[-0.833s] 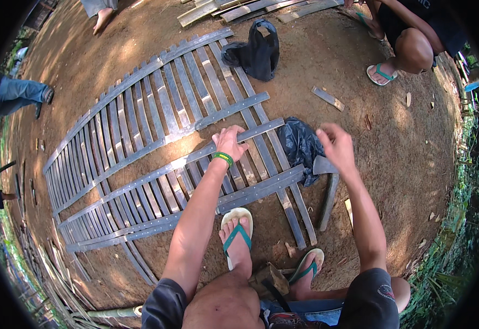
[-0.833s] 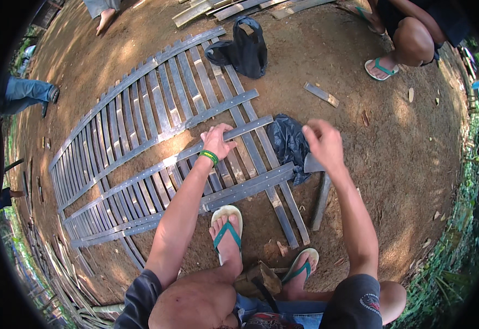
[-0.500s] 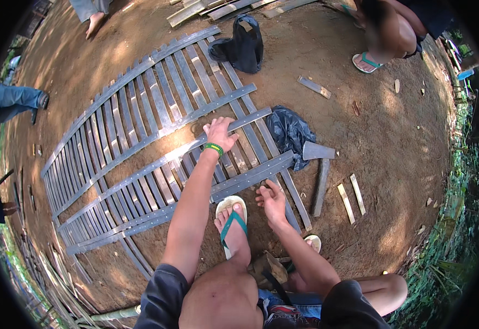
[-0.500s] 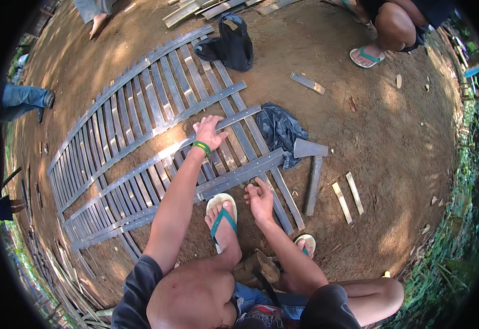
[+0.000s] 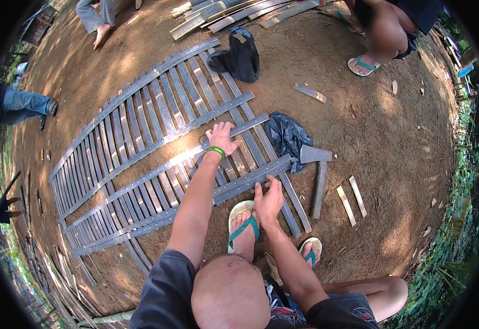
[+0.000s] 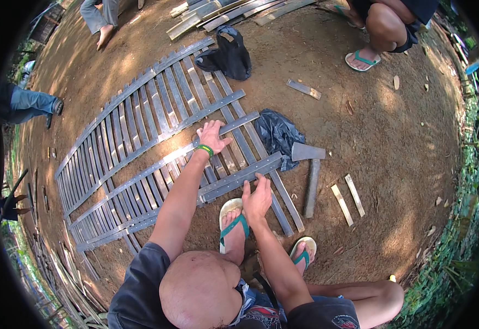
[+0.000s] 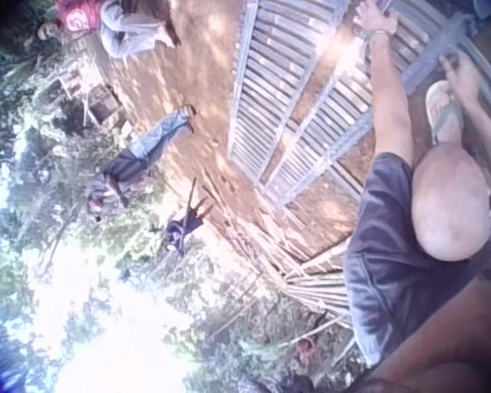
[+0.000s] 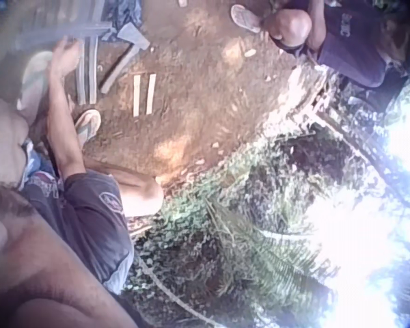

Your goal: The person sits on the ground and uses a machete to hammer nails into a bamboo lattice structure. They align bamboo slats and secure them to the frame, occasionally adjusting the position of the structure. The person also lifts and flips the lattice to work on different sections.

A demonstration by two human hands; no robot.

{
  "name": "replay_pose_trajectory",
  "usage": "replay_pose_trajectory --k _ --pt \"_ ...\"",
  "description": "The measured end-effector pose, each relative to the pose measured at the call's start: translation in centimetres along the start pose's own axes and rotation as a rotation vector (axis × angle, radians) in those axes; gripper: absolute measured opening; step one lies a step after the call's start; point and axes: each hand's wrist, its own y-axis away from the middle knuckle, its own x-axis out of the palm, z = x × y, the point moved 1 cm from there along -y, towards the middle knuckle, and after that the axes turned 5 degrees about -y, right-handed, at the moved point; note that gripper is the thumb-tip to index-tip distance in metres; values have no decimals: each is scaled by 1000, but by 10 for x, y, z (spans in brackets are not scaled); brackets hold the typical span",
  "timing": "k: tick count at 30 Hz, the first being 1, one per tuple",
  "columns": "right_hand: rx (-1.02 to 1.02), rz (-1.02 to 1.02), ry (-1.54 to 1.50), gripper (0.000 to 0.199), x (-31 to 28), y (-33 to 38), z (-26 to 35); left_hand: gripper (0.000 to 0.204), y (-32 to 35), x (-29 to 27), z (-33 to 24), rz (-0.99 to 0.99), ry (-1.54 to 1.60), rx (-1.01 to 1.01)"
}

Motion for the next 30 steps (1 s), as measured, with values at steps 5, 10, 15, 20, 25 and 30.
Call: replay_pose_trajectory --k 5,10,15,20,25,30 --pt "-326 51 261 27 11 -26 7 61 -2 -2 0 17 34 3" --pt "-319 216 549 19 29 -58 27 59 0 1 7 -6 77 8" --pt "-261 431 707 16 42 -87 30 47 -1 2 3 -35 132 5" --pt "-248 485 731 27 49 -91 36 30 -4 4 12 -37 209 -20" --pt "-272 434 596 41 36 -88 38 23 -4 7 17 -62 247 -7" --pt "-347 320 532 39 40 -83 16 23 -2 9 14 -126 258 23"
